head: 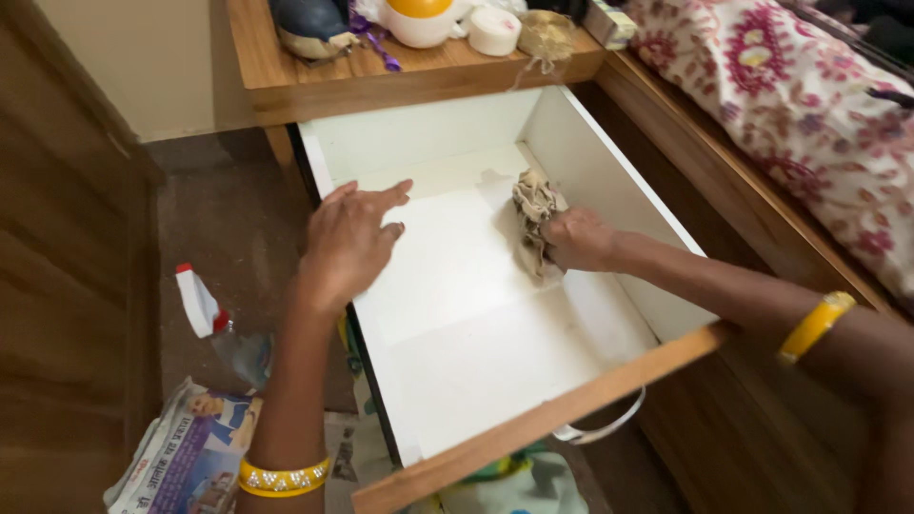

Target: The person wipes the inside of an open white drawer with a cloth, moving the cloth across the bottom and sides. The person also wipes the front wooden edge of the drawer. The drawer remains open throughout the clip.

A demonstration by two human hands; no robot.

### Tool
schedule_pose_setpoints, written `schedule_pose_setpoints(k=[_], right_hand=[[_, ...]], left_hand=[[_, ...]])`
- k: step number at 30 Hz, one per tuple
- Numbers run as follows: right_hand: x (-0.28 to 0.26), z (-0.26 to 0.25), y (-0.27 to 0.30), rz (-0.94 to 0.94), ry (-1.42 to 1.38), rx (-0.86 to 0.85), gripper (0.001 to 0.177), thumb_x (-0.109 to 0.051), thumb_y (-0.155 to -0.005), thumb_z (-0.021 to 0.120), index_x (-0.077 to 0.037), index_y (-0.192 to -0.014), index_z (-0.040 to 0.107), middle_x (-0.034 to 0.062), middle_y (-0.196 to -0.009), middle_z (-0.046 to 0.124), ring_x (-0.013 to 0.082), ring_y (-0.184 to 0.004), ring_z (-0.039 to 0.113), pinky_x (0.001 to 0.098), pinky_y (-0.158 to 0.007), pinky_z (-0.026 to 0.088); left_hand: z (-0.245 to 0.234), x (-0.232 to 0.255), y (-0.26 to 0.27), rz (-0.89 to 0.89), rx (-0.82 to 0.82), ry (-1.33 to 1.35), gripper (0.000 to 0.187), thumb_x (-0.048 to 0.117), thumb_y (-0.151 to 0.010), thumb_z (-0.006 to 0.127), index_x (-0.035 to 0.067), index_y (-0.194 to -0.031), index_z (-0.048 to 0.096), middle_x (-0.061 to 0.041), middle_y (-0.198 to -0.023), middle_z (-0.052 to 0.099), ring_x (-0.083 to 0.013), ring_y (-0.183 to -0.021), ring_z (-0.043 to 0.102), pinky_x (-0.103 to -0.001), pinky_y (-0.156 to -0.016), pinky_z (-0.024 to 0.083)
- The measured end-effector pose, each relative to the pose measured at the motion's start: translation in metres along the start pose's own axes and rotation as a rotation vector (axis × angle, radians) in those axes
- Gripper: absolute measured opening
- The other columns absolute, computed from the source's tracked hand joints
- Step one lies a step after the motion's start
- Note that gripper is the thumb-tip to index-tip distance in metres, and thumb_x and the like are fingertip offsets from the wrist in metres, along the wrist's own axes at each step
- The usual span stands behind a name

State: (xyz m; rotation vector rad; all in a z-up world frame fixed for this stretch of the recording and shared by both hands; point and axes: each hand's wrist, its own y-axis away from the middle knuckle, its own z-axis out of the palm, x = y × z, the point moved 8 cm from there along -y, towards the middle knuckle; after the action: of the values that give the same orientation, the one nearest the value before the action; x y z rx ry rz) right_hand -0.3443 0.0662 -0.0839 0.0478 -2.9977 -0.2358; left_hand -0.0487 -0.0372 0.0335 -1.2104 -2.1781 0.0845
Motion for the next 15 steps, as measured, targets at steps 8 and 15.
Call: schedule_pose_setpoints(k=[8, 15], right_hand=[[-0.022, -0.061, -0.014, 0.008, -0.14, 0.35, 0.032, -0.03, -0.092, 0.073, 0.001, -0.093, 0.066, 0.0192, -0.085, 0.07, 0.032, -0.064, 0.067, 0.0448, -0.06, 0.056], [-0.021, -0.096, -0.012, -0.286, 0.047, 0.69, 0.045, -0.028, -0.083, 0.074, 0.005, -0.113, 0.065, 0.0268, -0.115, 0.064, 0.0329, -0.078, 0.069, 0.036, -0.05, 0.057]], left_hand=[[0.002, -0.004, -0.004, -0.03, 0.007, 0.035, 0.048, 0.009, -0.089, 0.066, 0.013, -0.136, 0.064, -0.007, -0.121, 0.074, -0.0222, -0.114, 0.068, -0.043, -0.121, 0.03], [-0.003, -0.003, -0.006, -0.081, -0.008, 0.028, 0.048, 0.01, -0.088, 0.067, 0.015, -0.136, 0.064, -0.006, -0.124, 0.073, -0.0204, -0.118, 0.065, -0.041, -0.121, 0.027]])
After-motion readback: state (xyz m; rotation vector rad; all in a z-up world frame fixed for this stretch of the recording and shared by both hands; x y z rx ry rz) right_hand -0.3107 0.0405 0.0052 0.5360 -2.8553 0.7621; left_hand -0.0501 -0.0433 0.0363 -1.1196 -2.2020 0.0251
